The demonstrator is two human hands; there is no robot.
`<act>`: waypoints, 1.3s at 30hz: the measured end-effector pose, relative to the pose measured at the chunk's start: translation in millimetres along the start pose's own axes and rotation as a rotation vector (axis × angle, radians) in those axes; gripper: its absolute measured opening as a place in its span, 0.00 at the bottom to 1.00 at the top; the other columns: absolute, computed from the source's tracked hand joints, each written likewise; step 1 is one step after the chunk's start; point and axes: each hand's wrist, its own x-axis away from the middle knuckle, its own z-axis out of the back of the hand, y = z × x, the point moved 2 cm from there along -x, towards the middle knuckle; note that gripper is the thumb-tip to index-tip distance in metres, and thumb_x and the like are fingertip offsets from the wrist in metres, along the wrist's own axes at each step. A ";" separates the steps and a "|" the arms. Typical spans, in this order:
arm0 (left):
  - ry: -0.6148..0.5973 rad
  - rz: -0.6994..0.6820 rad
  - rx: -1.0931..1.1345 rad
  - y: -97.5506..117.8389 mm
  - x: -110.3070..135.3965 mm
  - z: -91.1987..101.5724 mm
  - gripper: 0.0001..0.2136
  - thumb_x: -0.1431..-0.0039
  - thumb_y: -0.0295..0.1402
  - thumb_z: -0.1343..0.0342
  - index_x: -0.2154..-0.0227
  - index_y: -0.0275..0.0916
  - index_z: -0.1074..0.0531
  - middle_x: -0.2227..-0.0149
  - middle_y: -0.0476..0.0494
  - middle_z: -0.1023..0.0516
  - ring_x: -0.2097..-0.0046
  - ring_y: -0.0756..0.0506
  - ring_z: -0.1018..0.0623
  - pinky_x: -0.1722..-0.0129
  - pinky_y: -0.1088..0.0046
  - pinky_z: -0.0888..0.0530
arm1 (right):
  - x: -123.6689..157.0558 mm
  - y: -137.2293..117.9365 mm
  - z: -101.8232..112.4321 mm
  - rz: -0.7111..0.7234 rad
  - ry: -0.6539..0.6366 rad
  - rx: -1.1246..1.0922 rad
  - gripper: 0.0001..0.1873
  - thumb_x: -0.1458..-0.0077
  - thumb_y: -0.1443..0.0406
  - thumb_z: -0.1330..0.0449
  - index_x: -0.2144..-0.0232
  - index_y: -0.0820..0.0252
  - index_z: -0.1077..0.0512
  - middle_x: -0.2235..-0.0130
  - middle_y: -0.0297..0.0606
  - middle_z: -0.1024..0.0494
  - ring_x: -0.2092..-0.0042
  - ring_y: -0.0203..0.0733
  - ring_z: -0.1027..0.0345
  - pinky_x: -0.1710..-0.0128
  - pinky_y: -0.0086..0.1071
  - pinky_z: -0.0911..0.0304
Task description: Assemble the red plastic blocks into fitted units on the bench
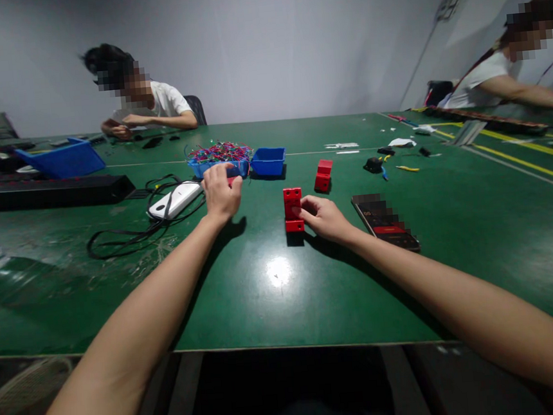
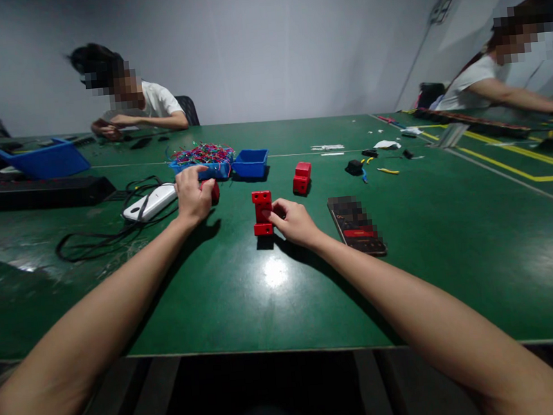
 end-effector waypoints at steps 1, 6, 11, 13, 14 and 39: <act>-0.020 0.007 0.016 -10.0 -3.6 0.4 0.20 0.40 0.40 0.51 0.48 0.37 0.30 0.45 0.35 0.28 0.42 0.33 0.32 0.41 0.53 0.37 | 0.1 -0.3 0.1 -0.001 0.000 0.001 0.15 0.43 0.53 0.43 0.69 0.59 0.29 0.69 0.38 0.21 0.68 0.40 0.31 0.65 0.33 0.38; -0.224 0.023 0.177 -54.0 -9.0 -2.1 0.34 0.44 0.50 0.45 0.39 0.35 0.40 0.37 0.31 0.34 0.37 0.34 0.33 0.37 0.54 0.38 | 0.1 -0.5 0.9 -0.008 -0.007 0.019 0.16 0.43 0.53 0.43 0.69 0.60 0.28 0.69 0.38 0.21 0.68 0.40 0.31 0.65 0.33 0.38; -0.394 0.034 0.248 -69.7 -3.7 -8.1 0.43 0.50 0.53 0.39 0.35 0.37 0.45 0.34 0.30 0.37 0.34 0.35 0.35 0.35 0.55 0.39 | 0.1 0.6 0.6 -0.004 -0.006 0.017 0.16 0.43 0.53 0.43 0.69 0.60 0.28 0.68 0.39 0.21 0.67 0.40 0.30 0.64 0.33 0.38; -0.431 -0.003 0.268 -67.6 -3.3 -9.8 0.42 0.49 0.51 0.39 0.35 0.37 0.46 0.34 0.30 0.37 0.34 0.36 0.34 0.35 0.57 0.39 | 0.1 0.8 0.4 -0.002 -0.008 0.010 0.15 0.42 0.54 0.43 0.68 0.60 0.27 0.67 0.39 0.20 0.67 0.40 0.30 0.64 0.33 0.37; -0.439 -0.021 0.266 -65.8 -3.7 -10.2 0.41 0.48 0.50 0.39 0.35 0.36 0.46 0.34 0.30 0.37 0.34 0.37 0.34 0.35 0.58 0.39 | 0.1 0.8 0.4 -0.002 -0.008 0.008 0.15 0.42 0.54 0.43 0.68 0.60 0.27 0.67 0.39 0.20 0.67 0.40 0.30 0.64 0.33 0.37; -0.437 -0.008 -0.107 -46.1 0.0 -15.3 0.23 0.39 0.44 0.45 0.45 0.37 0.32 0.51 0.31 0.23 0.48 0.34 0.25 0.47 0.55 0.30 | -0.2 -0.3 1.4 -0.006 -0.036 0.011 0.13 0.41 0.56 0.43 0.66 0.60 0.27 0.66 0.39 0.19 0.66 0.41 0.28 0.63 0.34 0.36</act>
